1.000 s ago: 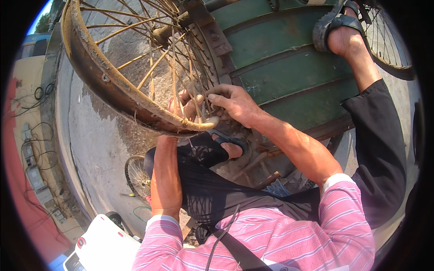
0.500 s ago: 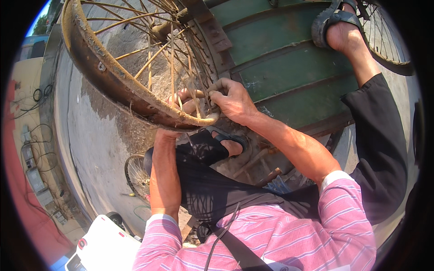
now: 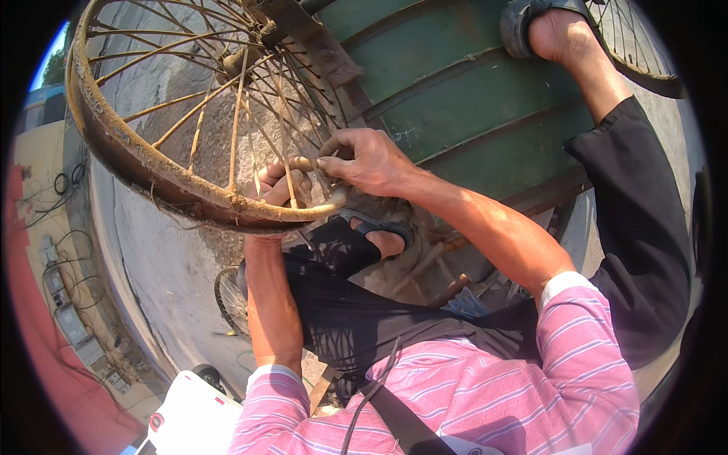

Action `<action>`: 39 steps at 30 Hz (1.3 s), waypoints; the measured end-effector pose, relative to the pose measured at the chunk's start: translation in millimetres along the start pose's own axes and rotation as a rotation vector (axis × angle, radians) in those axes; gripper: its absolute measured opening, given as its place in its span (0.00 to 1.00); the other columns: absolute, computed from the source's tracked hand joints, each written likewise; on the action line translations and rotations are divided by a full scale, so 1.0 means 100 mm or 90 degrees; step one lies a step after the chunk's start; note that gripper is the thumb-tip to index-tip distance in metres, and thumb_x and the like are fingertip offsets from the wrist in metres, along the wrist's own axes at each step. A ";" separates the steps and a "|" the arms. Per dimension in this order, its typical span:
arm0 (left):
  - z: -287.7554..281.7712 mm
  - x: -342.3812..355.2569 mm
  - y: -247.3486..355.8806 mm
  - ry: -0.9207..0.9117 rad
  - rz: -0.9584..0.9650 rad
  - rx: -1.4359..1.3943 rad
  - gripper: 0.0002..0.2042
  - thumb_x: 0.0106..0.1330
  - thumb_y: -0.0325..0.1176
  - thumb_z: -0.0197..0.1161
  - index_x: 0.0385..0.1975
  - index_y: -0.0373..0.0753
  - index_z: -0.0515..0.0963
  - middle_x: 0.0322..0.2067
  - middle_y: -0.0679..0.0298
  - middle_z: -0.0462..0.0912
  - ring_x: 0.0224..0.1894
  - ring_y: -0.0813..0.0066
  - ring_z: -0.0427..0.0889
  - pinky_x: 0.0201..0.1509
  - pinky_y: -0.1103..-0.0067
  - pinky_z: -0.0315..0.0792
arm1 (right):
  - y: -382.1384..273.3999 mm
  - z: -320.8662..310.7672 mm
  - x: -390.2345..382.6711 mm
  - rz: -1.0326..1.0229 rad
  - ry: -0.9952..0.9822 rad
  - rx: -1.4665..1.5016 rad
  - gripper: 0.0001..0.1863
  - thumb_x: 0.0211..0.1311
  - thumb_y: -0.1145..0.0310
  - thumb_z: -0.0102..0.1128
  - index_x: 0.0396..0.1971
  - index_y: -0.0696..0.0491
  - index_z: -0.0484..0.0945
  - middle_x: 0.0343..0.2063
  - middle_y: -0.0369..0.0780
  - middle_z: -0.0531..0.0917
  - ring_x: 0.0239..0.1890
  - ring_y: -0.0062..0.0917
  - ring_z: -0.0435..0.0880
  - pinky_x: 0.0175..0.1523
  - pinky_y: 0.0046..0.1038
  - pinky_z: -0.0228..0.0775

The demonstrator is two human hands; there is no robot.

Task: The person uses a small metal tool to adjust the spokes of a bicycle wheel attached to a cart. They rotate the wheel and continue adjusting individual spokes around the rim.

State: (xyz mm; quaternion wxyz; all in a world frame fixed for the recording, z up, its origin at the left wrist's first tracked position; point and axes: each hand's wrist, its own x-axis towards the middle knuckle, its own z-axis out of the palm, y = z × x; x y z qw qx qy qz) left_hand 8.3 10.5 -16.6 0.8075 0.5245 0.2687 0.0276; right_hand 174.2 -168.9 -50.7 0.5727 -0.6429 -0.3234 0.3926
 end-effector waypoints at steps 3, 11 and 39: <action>-0.03 0.00 0.03 0.004 0.009 0.041 0.08 0.77 0.27 0.62 0.48 0.31 0.83 0.25 0.68 0.78 0.23 0.83 0.77 0.22 0.84 0.68 | -0.04 -0.01 0.02 -0.001 -0.020 -0.004 0.19 0.68 0.60 0.68 0.46 0.62 0.88 0.33 0.44 0.91 0.36 0.25 0.89 0.43 0.32 0.80; 0.18 -0.01 0.08 0.138 -0.024 0.383 0.09 0.74 0.40 0.70 0.41 0.43 0.80 0.27 0.76 0.78 0.24 0.90 0.73 0.23 0.86 0.63 | -0.15 -0.02 0.08 0.097 -0.029 -0.007 0.22 0.67 0.56 0.68 0.44 0.64 0.88 0.35 0.49 0.91 0.37 0.30 0.90 0.46 0.35 0.81; -0.09 0.04 -0.02 0.087 -0.100 0.262 0.13 0.70 0.37 0.71 0.48 0.36 0.82 0.32 0.73 0.82 0.26 0.90 0.74 0.24 0.88 0.65 | 0.01 0.01 -0.01 0.033 0.011 -0.009 0.21 0.70 0.58 0.64 0.50 0.61 0.87 0.44 0.50 0.91 0.47 0.38 0.90 0.55 0.37 0.80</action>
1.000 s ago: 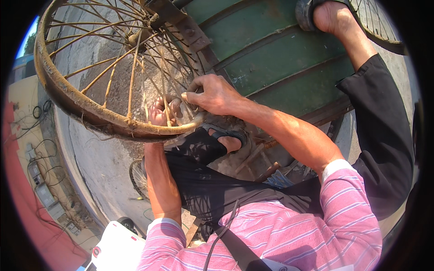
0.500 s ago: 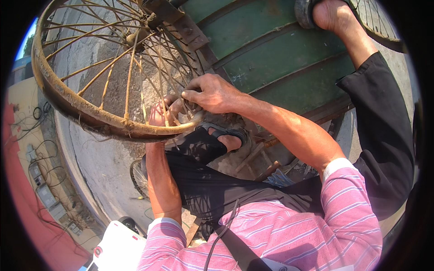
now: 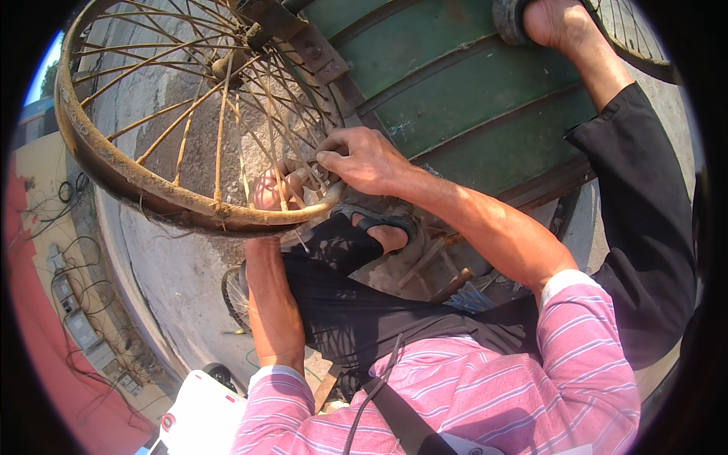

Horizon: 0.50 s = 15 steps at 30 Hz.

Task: The person uses a small metal tool to adjust the spokes of a bicycle wheel attached to a cart. They rotate the wheel and continue adjusting individual spokes around the rim.

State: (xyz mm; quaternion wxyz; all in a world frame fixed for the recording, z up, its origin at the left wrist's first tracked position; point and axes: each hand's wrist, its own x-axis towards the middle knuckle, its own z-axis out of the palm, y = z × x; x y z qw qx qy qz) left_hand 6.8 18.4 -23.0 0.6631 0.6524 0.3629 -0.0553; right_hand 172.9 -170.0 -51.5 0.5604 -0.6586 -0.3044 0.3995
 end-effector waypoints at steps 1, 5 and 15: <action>-0.01 0.01 -0.01 -0.001 0.002 0.016 0.13 0.70 0.37 0.71 0.47 0.36 0.82 0.32 0.72 0.82 0.26 0.89 0.75 0.24 0.87 0.65 | 0.01 0.01 0.00 0.024 0.011 -0.004 0.21 0.69 0.58 0.64 0.50 0.61 0.87 0.44 0.50 0.91 0.47 0.38 0.90 0.55 0.37 0.80; 0.31 -0.04 0.11 0.077 0.084 -0.038 0.15 0.68 0.38 0.71 0.47 0.34 0.82 0.31 0.70 0.82 0.27 0.86 0.75 0.27 0.84 0.67 | 0.10 0.03 0.01 0.035 0.014 0.004 0.21 0.68 0.57 0.65 0.49 0.60 0.87 0.43 0.49 0.91 0.47 0.38 0.90 0.55 0.37 0.80; 0.23 -0.04 0.17 0.055 0.077 0.089 0.17 0.67 0.36 0.71 0.51 0.32 0.82 0.33 0.66 0.85 0.28 0.85 0.78 0.27 0.85 0.67 | 0.12 0.06 -0.05 0.044 0.021 0.032 0.21 0.65 0.58 0.65 0.51 0.58 0.87 0.47 0.49 0.90 0.51 0.38 0.89 0.58 0.36 0.78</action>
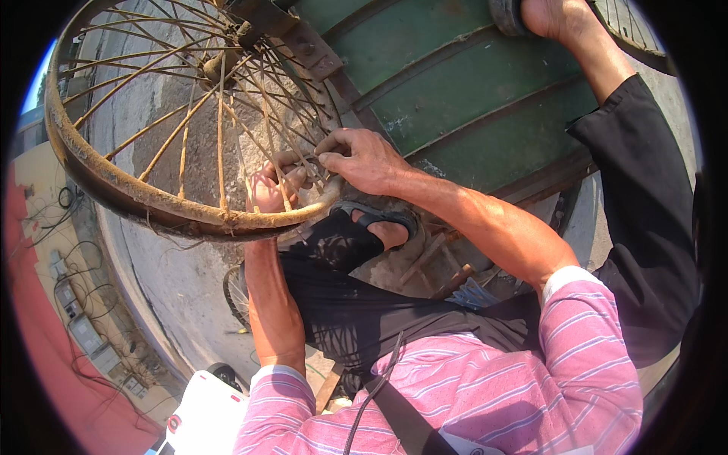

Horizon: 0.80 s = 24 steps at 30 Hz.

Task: The person uses a small metal tool to adjust the spokes of a bicycle wheel attached to a cart. They rotate the wheel and continue adjusting individual spokes around the rim.

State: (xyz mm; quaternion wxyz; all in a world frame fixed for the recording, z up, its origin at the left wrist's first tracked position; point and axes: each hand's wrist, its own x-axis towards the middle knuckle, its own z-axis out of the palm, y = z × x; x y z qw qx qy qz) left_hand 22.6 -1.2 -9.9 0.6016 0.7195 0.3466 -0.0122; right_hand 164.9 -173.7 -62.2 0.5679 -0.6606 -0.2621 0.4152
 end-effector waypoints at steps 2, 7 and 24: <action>0.00 0.01 0.04 -0.002 -0.019 0.025 0.17 0.68 0.37 0.72 0.50 0.33 0.82 0.32 0.66 0.85 0.28 0.86 0.78 0.27 0.85 0.67 | 0.04 0.02 -0.01 -0.008 0.012 0.003 0.21 0.65 0.60 0.65 0.51 0.58 0.87 0.48 0.49 0.90 0.52 0.38 0.89 0.59 0.36 0.78; 0.02 0.03 -0.03 0.005 -0.021 -0.038 0.14 0.69 0.40 0.73 0.41 0.35 0.82 0.27 0.67 0.83 0.25 0.84 0.76 0.26 0.83 0.66 | 0.14 0.11 -0.03 -0.037 0.049 0.001 0.21 0.62 0.63 0.65 0.52 0.57 0.86 0.48 0.49 0.89 0.52 0.37 0.89 0.59 0.36 0.78; 0.16 -0.02 -0.07 0.092 0.060 0.140 0.20 0.72 0.48 0.69 0.36 0.33 0.80 0.26 0.63 0.81 0.29 0.77 0.77 0.32 0.75 0.70 | 0.24 0.18 -0.05 -0.017 0.050 0.058 0.22 0.63 0.69 0.62 0.56 0.59 0.82 0.48 0.47 0.88 0.49 0.31 0.87 0.58 0.34 0.78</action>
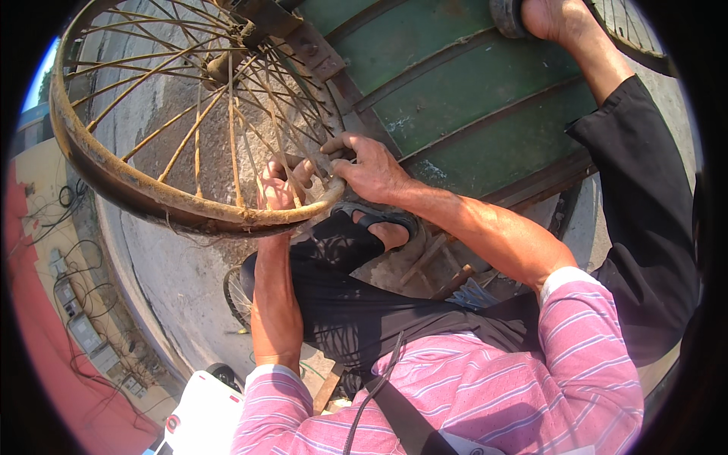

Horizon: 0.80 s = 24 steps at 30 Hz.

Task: The person uses a small metal tool to adjust the spokes of a bicycle wheel attached to a cart. They rotate the wheel and continue adjusting individual spokes around the rim.

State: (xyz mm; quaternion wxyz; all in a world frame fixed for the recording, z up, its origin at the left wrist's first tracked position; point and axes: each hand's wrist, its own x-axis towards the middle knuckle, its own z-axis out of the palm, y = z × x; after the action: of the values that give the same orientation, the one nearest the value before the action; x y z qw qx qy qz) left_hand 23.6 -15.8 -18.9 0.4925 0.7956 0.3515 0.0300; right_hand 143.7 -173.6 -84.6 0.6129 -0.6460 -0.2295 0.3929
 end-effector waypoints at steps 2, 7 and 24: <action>0.09 -0.07 0.18 0.037 0.085 0.075 0.20 0.72 0.48 0.69 0.37 0.33 0.80 0.26 0.62 0.81 0.29 0.76 0.78 0.33 0.75 0.71 | 0.00 -0.01 0.00 0.001 -0.001 0.000 0.22 0.63 0.69 0.62 0.56 0.59 0.82 0.49 0.47 0.88 0.49 0.30 0.87 0.58 0.33 0.77; 0.09 -0.08 0.14 0.023 0.061 0.063 0.22 0.73 0.51 0.70 0.38 0.32 0.80 0.25 0.61 0.81 0.29 0.75 0.79 0.33 0.74 0.72 | -0.03 -0.01 -0.02 0.029 -0.002 0.015 0.22 0.64 0.69 0.62 0.57 0.60 0.82 0.49 0.46 0.88 0.51 0.30 0.86 0.58 0.33 0.77; 0.11 0.07 -0.13 -0.010 0.107 0.070 0.21 0.67 0.44 0.75 0.44 0.30 0.79 0.33 0.56 0.88 0.36 0.71 0.86 0.39 0.71 0.78 | -0.01 -0.01 -0.01 0.047 -0.001 0.023 0.20 0.65 0.70 0.61 0.55 0.60 0.83 0.47 0.45 0.89 0.52 0.30 0.87 0.61 0.33 0.76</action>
State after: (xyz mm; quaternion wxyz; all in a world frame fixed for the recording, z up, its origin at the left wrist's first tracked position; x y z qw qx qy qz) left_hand 26.5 -17.1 -37.1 0.4466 0.8484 0.2805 0.0456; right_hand 144.2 -174.8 -83.4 0.6094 -0.6424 -0.1990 0.4200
